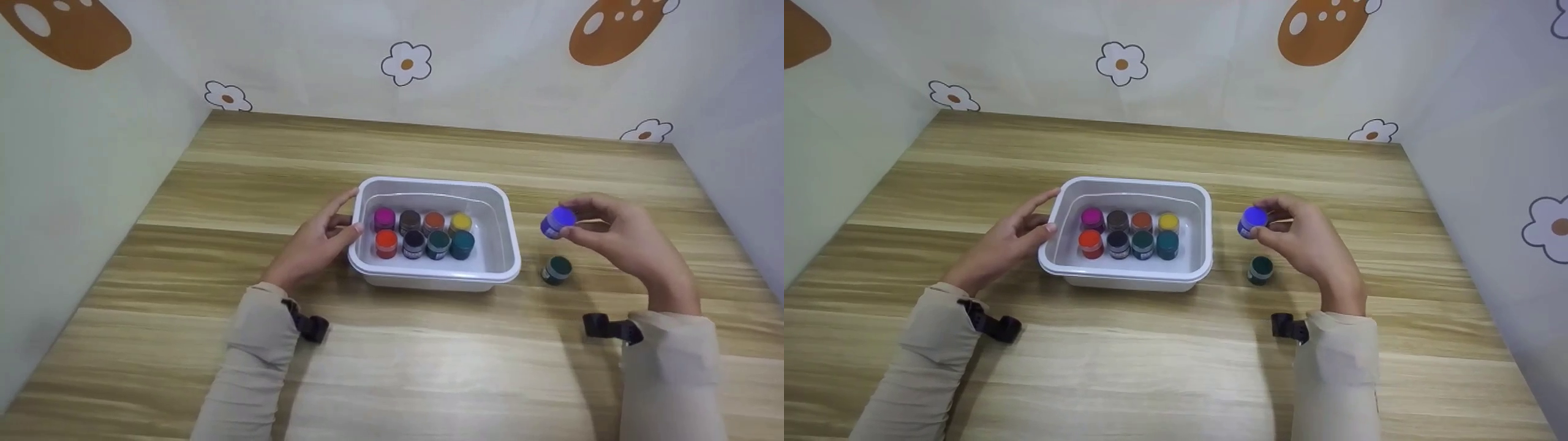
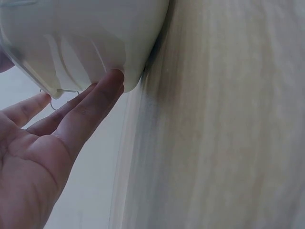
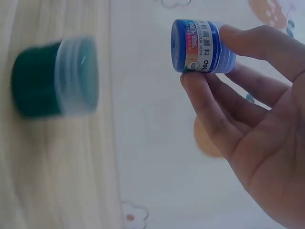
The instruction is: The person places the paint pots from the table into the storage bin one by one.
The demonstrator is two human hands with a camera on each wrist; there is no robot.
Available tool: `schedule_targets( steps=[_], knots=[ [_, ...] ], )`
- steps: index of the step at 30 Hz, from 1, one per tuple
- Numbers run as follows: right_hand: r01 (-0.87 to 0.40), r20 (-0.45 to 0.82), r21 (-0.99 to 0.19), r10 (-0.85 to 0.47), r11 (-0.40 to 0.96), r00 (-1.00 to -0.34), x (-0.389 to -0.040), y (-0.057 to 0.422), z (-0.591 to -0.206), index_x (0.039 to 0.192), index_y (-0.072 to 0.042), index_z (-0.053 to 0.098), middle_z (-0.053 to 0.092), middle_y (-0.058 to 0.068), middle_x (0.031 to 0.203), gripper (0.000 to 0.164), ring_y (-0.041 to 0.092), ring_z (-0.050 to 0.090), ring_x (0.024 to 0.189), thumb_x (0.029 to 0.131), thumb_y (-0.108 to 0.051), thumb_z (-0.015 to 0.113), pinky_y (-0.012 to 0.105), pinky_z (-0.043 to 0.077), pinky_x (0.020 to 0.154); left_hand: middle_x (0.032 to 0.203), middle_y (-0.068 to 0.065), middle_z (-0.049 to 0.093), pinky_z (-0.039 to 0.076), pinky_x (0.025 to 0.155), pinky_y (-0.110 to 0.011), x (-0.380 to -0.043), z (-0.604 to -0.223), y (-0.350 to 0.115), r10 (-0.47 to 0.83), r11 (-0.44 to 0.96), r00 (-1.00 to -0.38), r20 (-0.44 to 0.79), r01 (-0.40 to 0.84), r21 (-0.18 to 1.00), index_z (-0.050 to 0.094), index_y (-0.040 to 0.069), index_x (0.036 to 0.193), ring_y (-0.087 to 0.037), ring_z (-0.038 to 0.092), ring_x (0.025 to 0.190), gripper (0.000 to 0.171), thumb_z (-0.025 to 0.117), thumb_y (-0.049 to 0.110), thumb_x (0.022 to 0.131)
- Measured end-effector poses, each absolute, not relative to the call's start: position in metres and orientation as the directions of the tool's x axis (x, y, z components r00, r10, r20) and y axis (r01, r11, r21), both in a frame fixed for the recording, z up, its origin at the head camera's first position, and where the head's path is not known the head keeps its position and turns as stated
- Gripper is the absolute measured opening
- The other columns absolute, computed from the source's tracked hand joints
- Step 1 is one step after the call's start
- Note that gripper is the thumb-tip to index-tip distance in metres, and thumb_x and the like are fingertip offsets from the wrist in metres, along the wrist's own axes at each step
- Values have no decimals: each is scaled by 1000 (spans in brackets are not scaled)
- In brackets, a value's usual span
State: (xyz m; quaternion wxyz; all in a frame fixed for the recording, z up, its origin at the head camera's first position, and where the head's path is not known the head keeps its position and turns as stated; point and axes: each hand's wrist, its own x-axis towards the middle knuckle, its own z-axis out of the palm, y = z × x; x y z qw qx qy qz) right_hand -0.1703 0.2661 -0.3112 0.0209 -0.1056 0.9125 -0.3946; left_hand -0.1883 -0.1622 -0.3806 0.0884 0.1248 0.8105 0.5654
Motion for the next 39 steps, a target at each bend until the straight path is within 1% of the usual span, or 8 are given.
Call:
schedule_targets(
  steps=[4,8,12,16,23,29,34,39],
  knots=[
    [-242,63,-745,-296,621,-953,-172,236,-304,126,4,61,65,19,121,40,12,67,101,91,-12,72,13,54,83,138,-19,57,48,104,-43,-187,-380,-163,293,336,-956,-3,100,937,29,27,157,-30,57,126,66,61,29,99],
    [-316,64,-754,-414,576,-908,-176,198,-303,123,4,63,67,16,117,36,27,64,107,89,-5,72,17,54,88,138,-19,57,48,105,-43,-186,-380,-165,289,336,-957,-1,100,937,29,26,157,-30,57,126,66,60,28,99],
    [-377,56,-754,-519,538,-853,-181,162,-309,120,3,65,67,14,112,35,26,63,106,86,0,71,31,55,94,138,-20,56,48,105,-44,-185,-382,-164,288,324,-958,-3,95,941,28,24,157,-32,57,126,66,60,26,99],
    [-433,46,-715,-581,549,-813,-187,130,-316,118,1,67,68,11,112,35,25,62,104,83,-1,73,43,54,95,136,-22,57,50,103,-44,-186,-382,-162,292,299,-956,5,97,949,29,21,157,-33,57,125,66,60,23,99],
    [-453,-22,-685,-638,570,-770,-195,90,-327,115,0,67,68,10,108,34,23,63,100,83,-4,76,38,56,91,135,-19,59,51,102,-41,-187,-381,-160,282,311,-959,-4,87,946,30,26,157,-29,59,124,67,62,27,98],
    [-501,-37,-649,-682,572,-731,-201,73,-336,110,-1,69,69,9,102,28,21,64,92,83,-5,77,35,57,86,136,-19,58,50,103,-42,-187,-380,-160,288,323,-957,-3,94,942,29,27,157,-30,58,125,66,61,28,99],
    [-523,-41,-619,-689,586,-723,-203,65,-341,107,-1,71,69,7,99,25,19,63,87,82,-4,77,33,57,82,136,-19,58,49,104,-43,-187,-380,-161,294,340,-956,6,110,934,29,28,157,-31,58,125,66,61,29,99],
    [-552,-42,-559,-686,618,-726,-204,59,-343,104,-3,73,63,8,98,25,19,59,87,81,-8,80,30,53,78,132,-18,60,50,103,-41,-187,-380,-161,294,331,-956,17,118,936,29,27,157,-29,60,123,66,61,29,99]
  ],
)
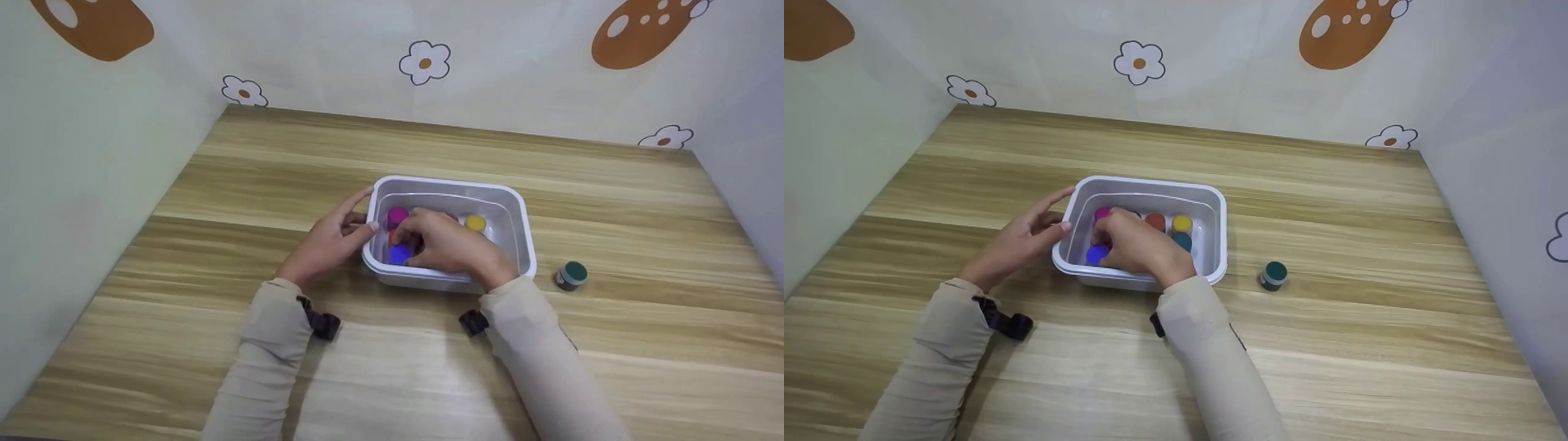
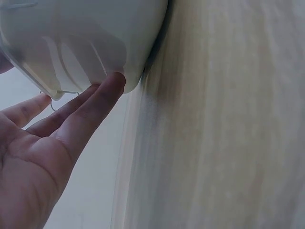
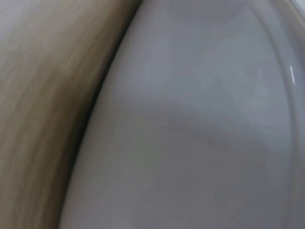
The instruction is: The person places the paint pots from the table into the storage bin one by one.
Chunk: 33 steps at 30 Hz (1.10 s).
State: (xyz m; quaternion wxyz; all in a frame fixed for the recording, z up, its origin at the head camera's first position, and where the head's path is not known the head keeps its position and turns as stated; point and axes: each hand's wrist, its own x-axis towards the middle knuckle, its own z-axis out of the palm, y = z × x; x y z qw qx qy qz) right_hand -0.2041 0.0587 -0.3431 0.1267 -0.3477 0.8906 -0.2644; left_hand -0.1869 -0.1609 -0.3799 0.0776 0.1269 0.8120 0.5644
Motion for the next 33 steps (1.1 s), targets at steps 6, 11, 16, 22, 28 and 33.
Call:
schedule_targets(
  steps=[6,11,16,22,28,33],
  knots=[
    [-566,-69,-512,-688,646,-723,-204,56,-343,103,-6,74,58,6,98,24,19,54,92,80,-8,80,30,51,81,135,-20,59,51,101,-43,-188,-379,-160,303,326,-953,23,126,937,30,25,157,-31,59,124,66,61,27,99],
    [-548,-111,-499,-676,672,-728,-205,54,-342,103,-9,74,56,5,99,23,19,52,96,81,-9,80,31,49,83,136,-20,58,52,100,-43,-188,-378,-160,299,324,-954,13,114,939,29,25,157,-31,58,125,66,61,28,99],
    [-552,-105,-513,-686,658,-720,-205,58,-341,107,-8,73,58,6,102,25,21,54,96,82,-9,79,33,51,84,135,-18,59,50,102,-42,-187,-378,-160,293,341,-956,1,105,934,28,27,157,-30,58,125,66,60,29,99],
    [-547,52,-624,-670,558,-741,-203,82,-331,109,0,69,63,13,101,24,25,58,90,86,-8,73,38,52,80,136,-17,59,49,104,-42,-187,-379,-160,290,348,-957,-4,102,932,29,28,157,-29,58,125,66,61,31,99],
    [-509,193,-671,-536,538,-822,-195,126,-318,110,-4,70,65,6,98,20,17,58,87,92,-12,69,33,52,77,136,-18,58,49,104,-41,-187,-379,-161,301,337,-954,-2,104,936,28,26,157,-28,58,125,67,60,31,99],
    [-437,232,-680,-392,589,-890,-190,171,-316,108,-3,70,68,6,101,16,14,59,89,95,-11,66,22,51,77,136,-18,58,50,103,-42,-187,-380,-162,303,338,-953,-2,105,935,28,28,157,-28,58,124,67,60,31,99]
  ],
)
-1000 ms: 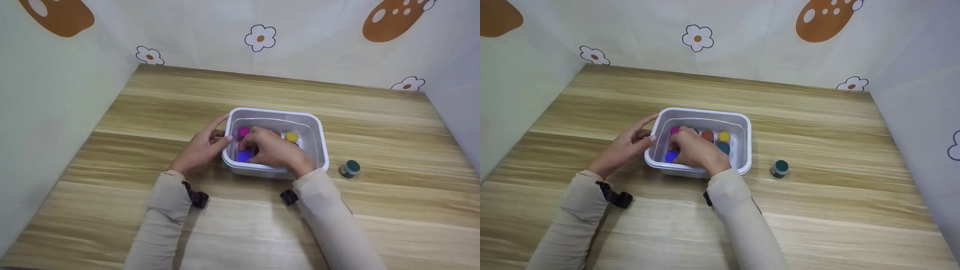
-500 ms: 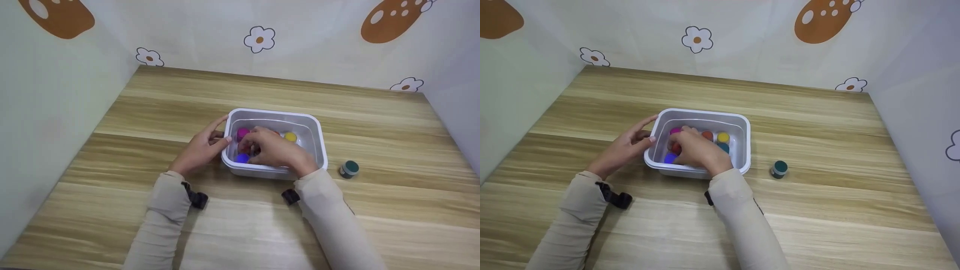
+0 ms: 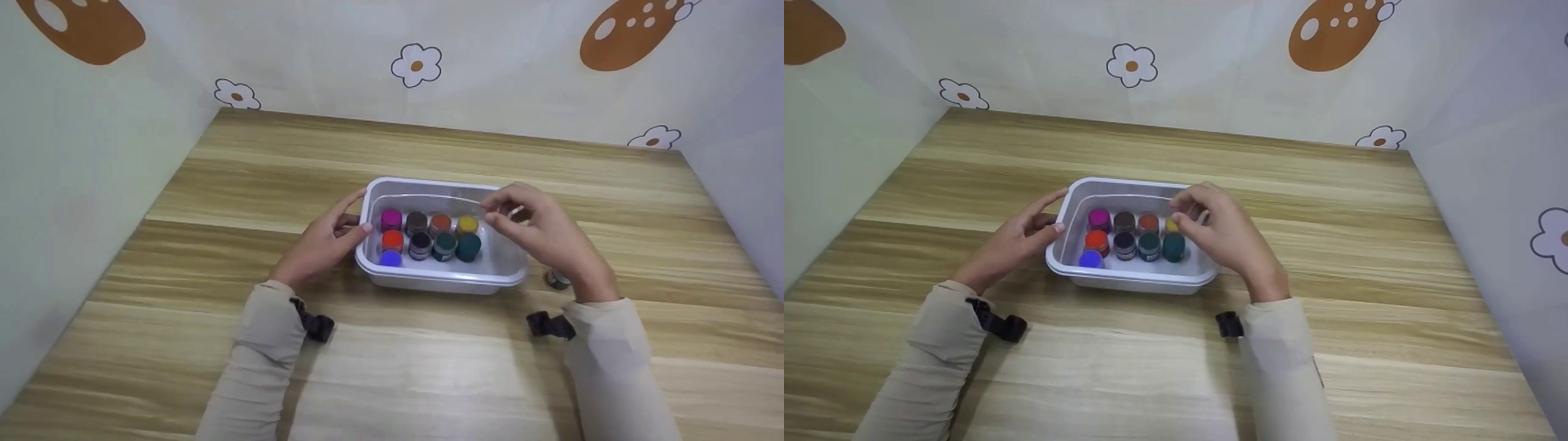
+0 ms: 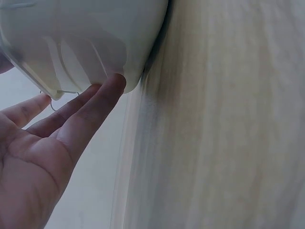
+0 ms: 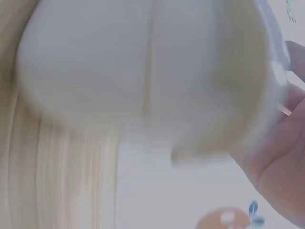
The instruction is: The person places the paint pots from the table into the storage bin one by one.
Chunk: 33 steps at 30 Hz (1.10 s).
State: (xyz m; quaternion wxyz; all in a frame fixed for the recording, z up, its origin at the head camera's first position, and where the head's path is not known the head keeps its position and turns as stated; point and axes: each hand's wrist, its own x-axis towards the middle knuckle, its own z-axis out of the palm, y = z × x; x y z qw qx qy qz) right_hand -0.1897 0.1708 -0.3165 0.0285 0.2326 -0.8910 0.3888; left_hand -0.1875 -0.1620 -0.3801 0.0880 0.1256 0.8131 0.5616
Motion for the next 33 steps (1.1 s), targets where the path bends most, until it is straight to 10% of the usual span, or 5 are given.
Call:
schedule_targets(
  steps=[13,33],
  knots=[
    [-210,93,-664,-200,718,-975,-179,255,-340,115,2,67,70,17,113,32,-2,60,91,96,-24,66,11,49,78,138,-19,57,49,104,-44,-188,-378,-162,295,345,-955,-20,87,935,28,27,157,-32,57,127,67,60,30,99],
    [-1,-268,-660,-237,751,-934,-171,290,-356,126,-3,62,65,12,114,48,21,56,101,84,-21,78,17,45,83,139,-22,56,49,103,-45,-188,-380,-161,306,340,-952,1,110,934,27,24,157,-33,57,126,65,59,25,100]
  ],
)
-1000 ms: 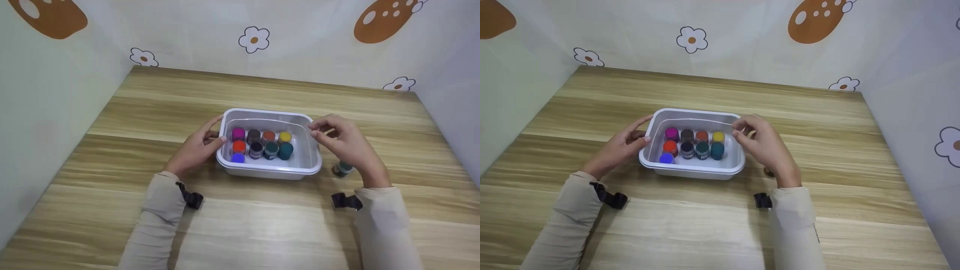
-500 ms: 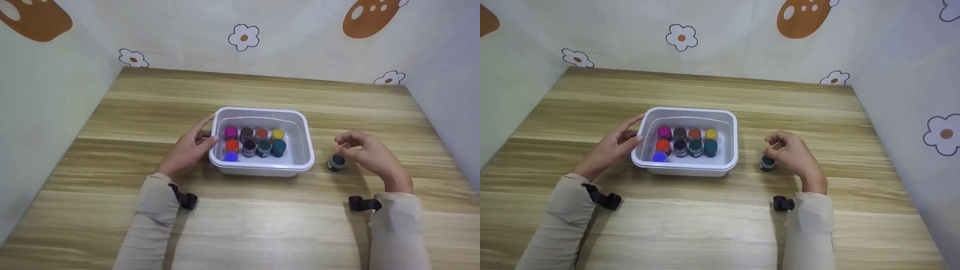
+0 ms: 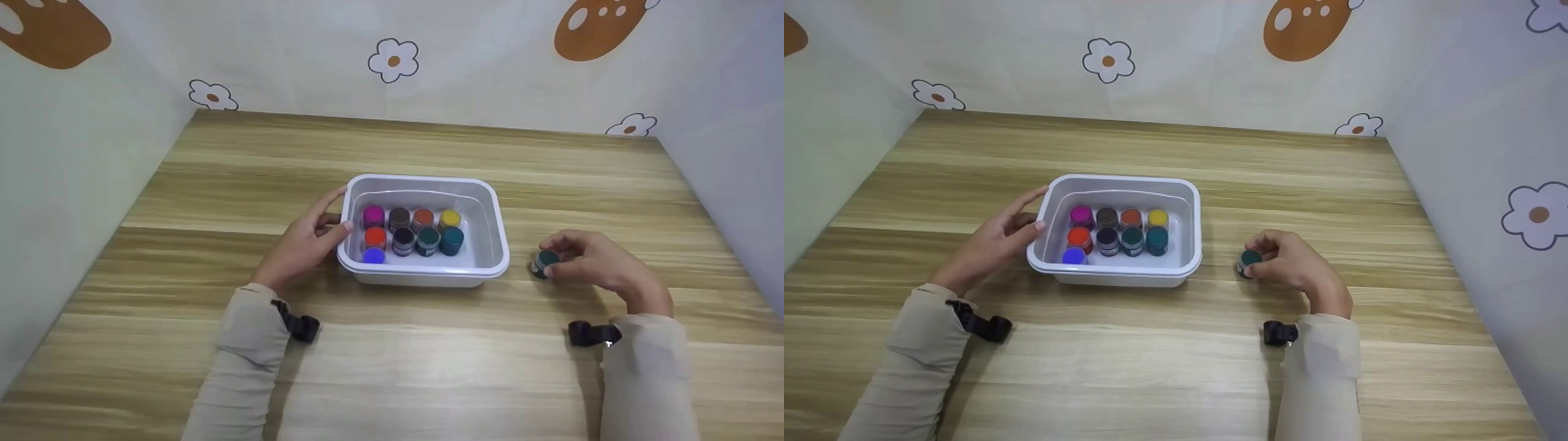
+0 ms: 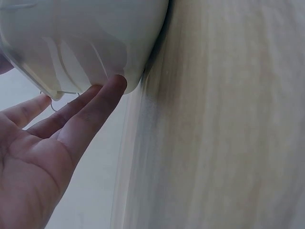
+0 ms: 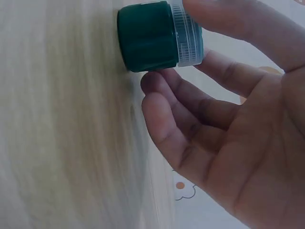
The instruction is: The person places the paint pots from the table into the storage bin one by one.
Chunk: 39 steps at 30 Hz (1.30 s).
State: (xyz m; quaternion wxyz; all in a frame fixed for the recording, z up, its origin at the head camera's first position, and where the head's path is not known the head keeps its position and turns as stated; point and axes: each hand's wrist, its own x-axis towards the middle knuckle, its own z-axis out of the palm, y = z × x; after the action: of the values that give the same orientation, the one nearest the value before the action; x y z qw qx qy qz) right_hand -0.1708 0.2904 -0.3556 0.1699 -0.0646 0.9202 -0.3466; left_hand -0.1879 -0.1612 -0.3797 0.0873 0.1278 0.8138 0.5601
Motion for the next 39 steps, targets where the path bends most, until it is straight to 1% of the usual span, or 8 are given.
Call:
schedule_targets(
  steps=[5,12,18,26,30,34,37,39],
  knots=[
    [-15,-252,-650,-234,760,-939,-173,287,-355,123,-4,63,66,12,114,45,21,57,101,85,-23,77,17,45,82,137,-22,57,50,103,-45,-187,-381,-163,300,330,-954,3,107,938,27,24,157,-33,58,124,66,59,24,100],
    [-15,-229,-645,-212,764,-950,-172,286,-351,126,-4,62,66,13,118,44,26,58,111,89,-26,74,23,45,88,137,-23,56,51,101,-44,-187,-385,-165,296,317,-955,-4,94,944,27,24,157,-34,58,124,66,59,25,100],
    [-63,-114,-668,-185,741,-976,-173,281,-340,128,1,60,65,18,119,44,26,60,110,93,-25,70,12,48,81,137,-23,57,51,102,-44,-187,-385,-164,289,325,-957,-5,93,941,28,24,157,-33,58,124,66,60,26,99],
    [-185,61,-725,-206,664,-977,-174,255,-312,126,4,60,64,19,117,40,3,66,92,93,-15,70,9,52,78,137,-20,57,50,102,-44,-188,-380,-161,290,328,-957,-17,83,941,29,27,157,-32,58,124,65,60,27,99],
    [-260,96,-719,-279,645,-956,-179,228,-300,123,3,61,65,16,115,37,11,65,96,91,-10,71,12,53,80,137,-22,57,49,103,-45,-188,-379,-161,301,309,-954,3,101,946,29,24,157,-34,58,125,65,60,26,99],
    [-338,88,-703,-395,625,-914,-184,196,-298,120,3,64,66,15,113,35,25,62,103,87,-6,73,27,55,91,137,-24,56,49,104,-45,-189,-380,-160,310,301,-951,17,115,947,29,21,157,-35,57,126,65,59,24,100],
    [-378,61,-711,-483,593,-873,-188,174,-305,118,3,65,66,14,112,35,27,62,104,85,-2,73,41,54,95,138,-23,56,49,104,-45,-188,-380,-160,307,304,-952,15,113,946,29,22,157,-34,57,126,65,59,23,100],
    [-401,48,-712,-530,577,-847,-191,160,-311,117,3,66,66,14,110,34,26,62,102,84,0,73,43,54,94,137,-21,57,49,104,-44,-187,-379,-160,299,310,-954,11,108,945,29,23,157,-33,57,125,65,60,24,100]
  ],
)
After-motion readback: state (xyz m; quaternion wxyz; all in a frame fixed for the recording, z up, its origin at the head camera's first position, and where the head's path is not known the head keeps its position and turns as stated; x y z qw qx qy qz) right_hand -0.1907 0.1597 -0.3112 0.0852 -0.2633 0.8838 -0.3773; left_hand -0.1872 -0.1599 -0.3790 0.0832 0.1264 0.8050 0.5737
